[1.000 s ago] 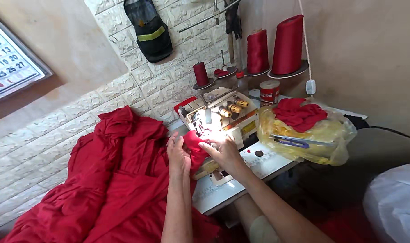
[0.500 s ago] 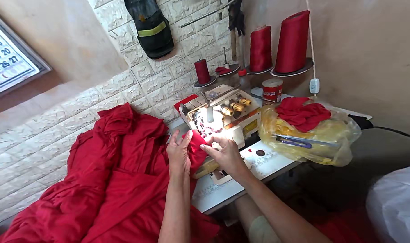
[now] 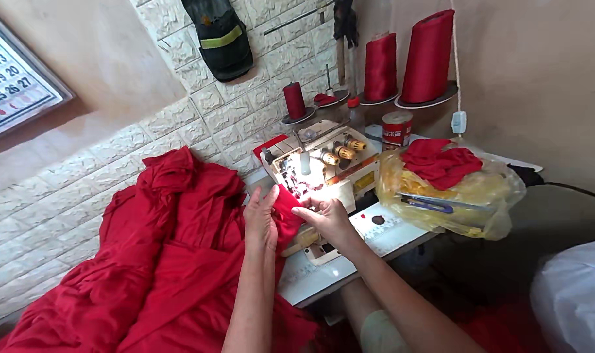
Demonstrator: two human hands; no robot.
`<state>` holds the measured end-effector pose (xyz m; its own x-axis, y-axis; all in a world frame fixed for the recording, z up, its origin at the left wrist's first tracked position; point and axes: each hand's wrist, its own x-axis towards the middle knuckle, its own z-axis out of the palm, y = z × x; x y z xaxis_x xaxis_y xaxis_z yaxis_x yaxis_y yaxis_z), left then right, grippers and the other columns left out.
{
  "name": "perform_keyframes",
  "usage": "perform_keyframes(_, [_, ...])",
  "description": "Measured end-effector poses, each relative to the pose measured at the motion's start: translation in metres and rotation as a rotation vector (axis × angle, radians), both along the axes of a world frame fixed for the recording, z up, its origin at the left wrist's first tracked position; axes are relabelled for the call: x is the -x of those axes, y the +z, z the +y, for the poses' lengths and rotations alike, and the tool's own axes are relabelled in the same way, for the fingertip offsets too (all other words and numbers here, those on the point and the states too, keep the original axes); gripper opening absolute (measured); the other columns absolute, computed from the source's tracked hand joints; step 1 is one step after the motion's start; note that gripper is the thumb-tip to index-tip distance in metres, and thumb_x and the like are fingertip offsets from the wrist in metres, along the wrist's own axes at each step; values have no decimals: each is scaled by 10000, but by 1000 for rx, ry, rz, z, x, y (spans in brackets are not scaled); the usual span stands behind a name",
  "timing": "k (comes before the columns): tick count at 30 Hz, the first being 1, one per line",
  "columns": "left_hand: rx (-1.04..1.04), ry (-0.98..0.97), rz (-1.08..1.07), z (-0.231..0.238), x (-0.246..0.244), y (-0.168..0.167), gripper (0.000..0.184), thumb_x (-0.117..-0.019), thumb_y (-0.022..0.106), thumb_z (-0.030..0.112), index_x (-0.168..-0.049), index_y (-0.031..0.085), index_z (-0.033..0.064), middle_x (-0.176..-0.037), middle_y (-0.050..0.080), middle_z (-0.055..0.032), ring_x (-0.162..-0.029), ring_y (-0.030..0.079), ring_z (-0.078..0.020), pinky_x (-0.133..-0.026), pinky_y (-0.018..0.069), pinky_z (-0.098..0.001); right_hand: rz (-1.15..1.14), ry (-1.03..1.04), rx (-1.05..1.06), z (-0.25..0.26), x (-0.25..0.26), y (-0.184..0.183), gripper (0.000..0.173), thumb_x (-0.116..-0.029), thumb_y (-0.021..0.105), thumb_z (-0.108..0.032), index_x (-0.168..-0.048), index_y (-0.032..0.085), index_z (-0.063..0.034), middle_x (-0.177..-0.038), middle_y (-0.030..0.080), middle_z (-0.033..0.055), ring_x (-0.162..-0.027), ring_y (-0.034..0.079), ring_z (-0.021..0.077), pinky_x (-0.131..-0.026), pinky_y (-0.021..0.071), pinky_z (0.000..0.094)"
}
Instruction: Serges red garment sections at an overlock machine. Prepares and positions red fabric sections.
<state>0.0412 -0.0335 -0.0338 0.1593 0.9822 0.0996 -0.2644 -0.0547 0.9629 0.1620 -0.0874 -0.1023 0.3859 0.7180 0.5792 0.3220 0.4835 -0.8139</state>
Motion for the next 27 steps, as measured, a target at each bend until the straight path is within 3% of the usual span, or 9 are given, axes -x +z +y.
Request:
perform_keyframes(4, [-22,38,-27,-1,-2,-3,514,-951,673,9,-1434,498,-16,-1110,655,-136,-840,637,-130,-735,539,-265,-66,16,28,-2,-5,2,201,-988,649,-242,-946,746,-72,-859,708,4,-803,641,47,-772,520,263])
perform_keyframes(7, [-96,-77,68,-1,4,-2,534,-959,666,17,-1460,482,-18,-1158,661,-152,-915,657,-142,-812,554,-294,-68,102,117,-4,-9,8,255,-1012,621,-311,-945,712,-83,-846,686,0,-791,625,49,-757,508,276])
perform_keyframes(11, [-265,-197,362,2,19,13,448,-945,701,46,-1374,581,2,-926,720,-72,-769,659,-71,-754,552,-257,-109,152,107,-14,-11,24,273,-965,690,-330,-930,755,-67,-881,686,31,-871,636,105,-823,518,350])
perform_keyframes(14, [-519,-169,710,10,39,29,320,-985,692,221,-1237,623,35,-803,716,-30,-676,649,-88,-683,550,-302,117,262,32,-21,-6,25,137,-970,675,-192,-928,717,-68,-767,669,-42,-654,581,-1,-613,486,189])
perform_keyframes(15, [-580,-136,803,9,45,36,277,-1024,636,281,-1157,607,41,-801,721,-40,-690,682,-121,-684,571,-338,249,312,17,-22,-5,22,76,-964,671,-123,-1000,686,-57,-762,690,-35,-596,560,-9,-558,456,167])
perform_keyframes(18, [-695,-171,875,10,55,46,331,-1084,501,351,-943,598,68,-755,716,-30,-654,668,-123,-610,531,-314,426,348,-41,-22,-6,14,285,-957,636,-19,-1232,608,-91,-843,724,-5,-510,468,-29,-474,360,133])
perform_keyframes(20, [-780,-317,935,15,58,43,231,-1059,561,262,-981,652,65,-844,727,-28,-735,689,-120,-684,568,-324,438,343,-97,-21,-7,10,277,-971,623,-16,-1231,701,-77,-926,729,-2,-509,434,-42,-474,359,121])
perform_keyframes(22, [-947,-403,1083,24,58,31,145,-991,655,141,-1096,697,49,-1002,730,-62,-893,709,-164,-828,593,-387,411,339,-129,-21,-8,9,203,-972,617,-10,-1115,755,-49,-932,737,-1,-554,500,-31,-519,427,129])
perform_keyframes(27, [-1404,-228,1163,45,50,3,174,-996,593,109,-1034,749,41,-1069,731,-100,-1113,656,-294,-952,507,-493,410,356,-79,-23,-12,19,190,-952,635,-10,-1113,736,-18,-975,740,31,-682,610,31,-601,498,169])
